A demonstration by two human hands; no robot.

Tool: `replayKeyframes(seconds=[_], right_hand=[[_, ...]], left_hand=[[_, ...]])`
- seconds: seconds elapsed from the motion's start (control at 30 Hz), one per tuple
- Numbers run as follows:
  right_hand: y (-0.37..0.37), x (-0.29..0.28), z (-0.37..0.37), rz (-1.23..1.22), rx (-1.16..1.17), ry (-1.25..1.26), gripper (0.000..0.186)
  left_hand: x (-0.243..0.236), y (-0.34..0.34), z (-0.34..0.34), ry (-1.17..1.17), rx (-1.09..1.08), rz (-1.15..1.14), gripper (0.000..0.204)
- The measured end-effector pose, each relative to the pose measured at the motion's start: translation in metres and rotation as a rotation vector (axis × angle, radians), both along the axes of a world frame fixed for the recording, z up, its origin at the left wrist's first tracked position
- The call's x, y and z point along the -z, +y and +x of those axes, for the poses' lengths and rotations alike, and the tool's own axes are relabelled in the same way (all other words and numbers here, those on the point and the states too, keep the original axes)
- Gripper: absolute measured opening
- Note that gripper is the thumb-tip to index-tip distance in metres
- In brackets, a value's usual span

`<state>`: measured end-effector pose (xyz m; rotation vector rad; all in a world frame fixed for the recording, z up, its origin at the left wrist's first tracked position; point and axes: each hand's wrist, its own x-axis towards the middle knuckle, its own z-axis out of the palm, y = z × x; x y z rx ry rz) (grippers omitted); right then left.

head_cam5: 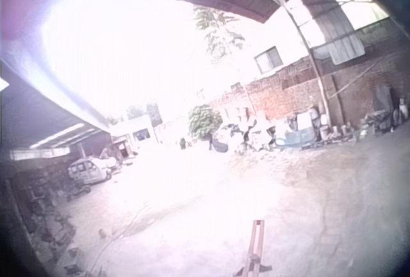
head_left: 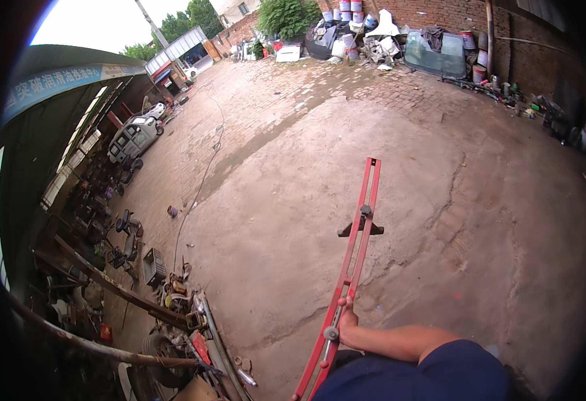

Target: The person walks through a cluttered auto repair shop, picks up a red engine support bar, and carries it to a white car with an open hood. They position the support bar across the engine bay and adjust it to fit.

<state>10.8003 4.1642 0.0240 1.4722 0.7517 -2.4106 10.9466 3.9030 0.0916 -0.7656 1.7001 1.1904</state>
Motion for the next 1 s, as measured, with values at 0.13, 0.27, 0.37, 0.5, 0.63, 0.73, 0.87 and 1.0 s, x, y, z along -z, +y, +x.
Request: replayKeyframes(seconds=[0.13,0.27,0.37,0.5,0.63,0.73,0.87,1.0], right_hand=[[0.009,0.012,-0.135,0.108,0.081,0.078,0.077],[0.012,0.020,-0.274,0.105,0.022,-0.028,0.078],[0.007,0.002,-0.392,0.053,0.110,0.113,0.073],[0.036,0.030,-0.496,0.034,0.192,0.217,0.057],[0.028,0.009,-0.604,-0.032,0.194,0.241,0.064],[0.027,0.027,-0.708,-0.073,0.182,0.284,0.070],[0.014,0.018,-0.855,-0.075,0.113,0.275,0.073],[-0.006,0.060,-0.966,-0.104,0.067,0.309,0.081]], left_hand=[[-0.005,0.008,-0.124,-0.028,-0.017,0.028,0.061],[0.018,0.001,-0.250,-0.058,-0.011,0.023,0.062],[0.047,-0.015,-0.339,-0.020,0.000,0.019,0.062],[0.103,-0.047,-0.442,-0.019,0.092,0.045,0.063],[0.082,-0.050,-0.563,0.027,0.268,-0.207,0.081],[0.073,-0.049,-0.667,0.076,0.302,-0.298,0.090],[0.069,-0.055,-0.823,0.084,0.216,-0.243,0.087],[0.075,-0.072,-0.926,0.102,0.250,-0.258,0.084]])
